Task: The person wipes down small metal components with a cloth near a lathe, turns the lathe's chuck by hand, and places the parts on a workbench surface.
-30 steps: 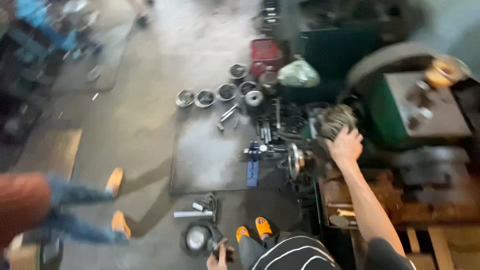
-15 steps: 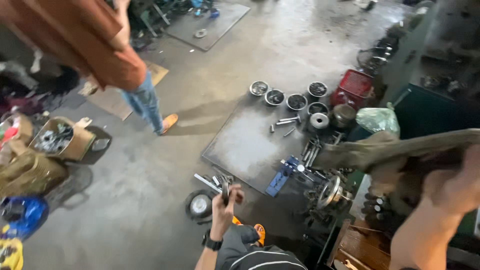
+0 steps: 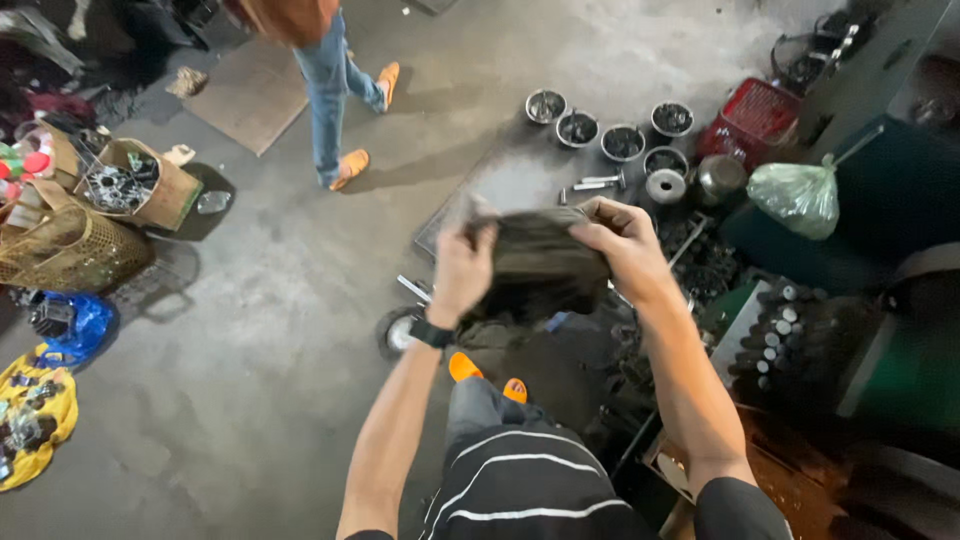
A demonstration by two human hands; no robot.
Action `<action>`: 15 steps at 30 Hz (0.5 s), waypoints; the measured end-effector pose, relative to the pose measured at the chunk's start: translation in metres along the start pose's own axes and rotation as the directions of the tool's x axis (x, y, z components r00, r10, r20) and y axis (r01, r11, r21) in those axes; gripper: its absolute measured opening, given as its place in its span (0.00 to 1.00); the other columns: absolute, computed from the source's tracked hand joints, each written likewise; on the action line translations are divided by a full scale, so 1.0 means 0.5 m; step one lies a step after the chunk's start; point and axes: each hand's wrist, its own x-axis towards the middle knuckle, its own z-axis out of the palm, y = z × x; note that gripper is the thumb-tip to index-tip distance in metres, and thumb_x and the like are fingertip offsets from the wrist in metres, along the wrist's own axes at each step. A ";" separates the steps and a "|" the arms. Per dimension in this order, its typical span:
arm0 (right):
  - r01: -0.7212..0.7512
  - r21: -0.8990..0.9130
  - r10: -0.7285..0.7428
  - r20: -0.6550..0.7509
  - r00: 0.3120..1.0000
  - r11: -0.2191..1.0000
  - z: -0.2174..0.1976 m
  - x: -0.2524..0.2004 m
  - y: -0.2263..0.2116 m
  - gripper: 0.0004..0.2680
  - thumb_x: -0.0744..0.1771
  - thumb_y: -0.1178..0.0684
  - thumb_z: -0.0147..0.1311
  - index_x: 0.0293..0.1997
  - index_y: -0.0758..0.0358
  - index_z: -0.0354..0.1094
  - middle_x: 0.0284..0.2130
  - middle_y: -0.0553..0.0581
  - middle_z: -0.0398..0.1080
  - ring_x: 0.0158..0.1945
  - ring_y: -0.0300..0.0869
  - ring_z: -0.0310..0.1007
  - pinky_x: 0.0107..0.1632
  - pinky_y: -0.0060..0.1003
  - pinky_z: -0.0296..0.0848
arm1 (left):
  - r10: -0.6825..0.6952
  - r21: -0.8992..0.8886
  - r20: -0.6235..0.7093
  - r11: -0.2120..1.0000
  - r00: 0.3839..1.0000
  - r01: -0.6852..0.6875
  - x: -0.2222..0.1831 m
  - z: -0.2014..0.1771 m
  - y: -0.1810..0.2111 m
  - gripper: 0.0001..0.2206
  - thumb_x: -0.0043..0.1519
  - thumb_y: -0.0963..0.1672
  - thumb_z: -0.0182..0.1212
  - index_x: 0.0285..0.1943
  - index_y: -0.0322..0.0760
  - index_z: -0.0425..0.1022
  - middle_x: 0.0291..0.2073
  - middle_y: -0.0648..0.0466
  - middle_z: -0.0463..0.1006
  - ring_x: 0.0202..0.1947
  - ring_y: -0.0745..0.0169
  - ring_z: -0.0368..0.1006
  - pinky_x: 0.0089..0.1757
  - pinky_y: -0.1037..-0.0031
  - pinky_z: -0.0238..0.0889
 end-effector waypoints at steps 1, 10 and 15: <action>-0.128 0.200 0.108 0.108 0.988 0.971 -0.025 -0.004 0.032 0.08 0.59 0.58 0.49 0.38 0.69 0.67 0.21 0.54 0.68 0.25 0.33 0.66 0.25 0.25 0.62 | 0.070 -0.019 -0.036 0.997 0.997 -0.071 0.017 -0.027 0.004 0.09 0.60 0.37 0.52 0.32 0.20 0.75 0.23 0.32 0.74 0.28 0.47 0.74 0.35 0.61 0.65; -0.209 -0.178 0.268 0.442 0.856 0.962 0.104 -0.063 0.203 0.08 0.60 0.61 0.61 0.29 0.63 0.61 0.22 0.52 0.65 0.30 0.38 0.63 0.36 0.31 0.61 | 0.225 0.100 0.129 0.966 0.966 -0.238 0.078 -0.100 -0.027 0.07 0.64 0.40 0.57 0.36 0.28 0.74 0.28 0.41 0.76 0.33 0.43 0.75 0.38 0.62 0.67; -0.174 -0.217 0.253 0.428 0.868 0.961 0.134 -0.027 0.225 0.08 0.60 0.60 0.61 0.32 0.62 0.62 0.25 0.53 0.66 0.34 0.40 0.64 0.39 0.33 0.61 | 0.097 0.173 0.097 0.978 0.991 -0.113 -0.032 -0.128 -0.025 0.12 0.68 0.43 0.48 0.32 0.31 0.68 0.19 0.42 0.74 0.25 0.39 0.73 0.34 0.59 0.64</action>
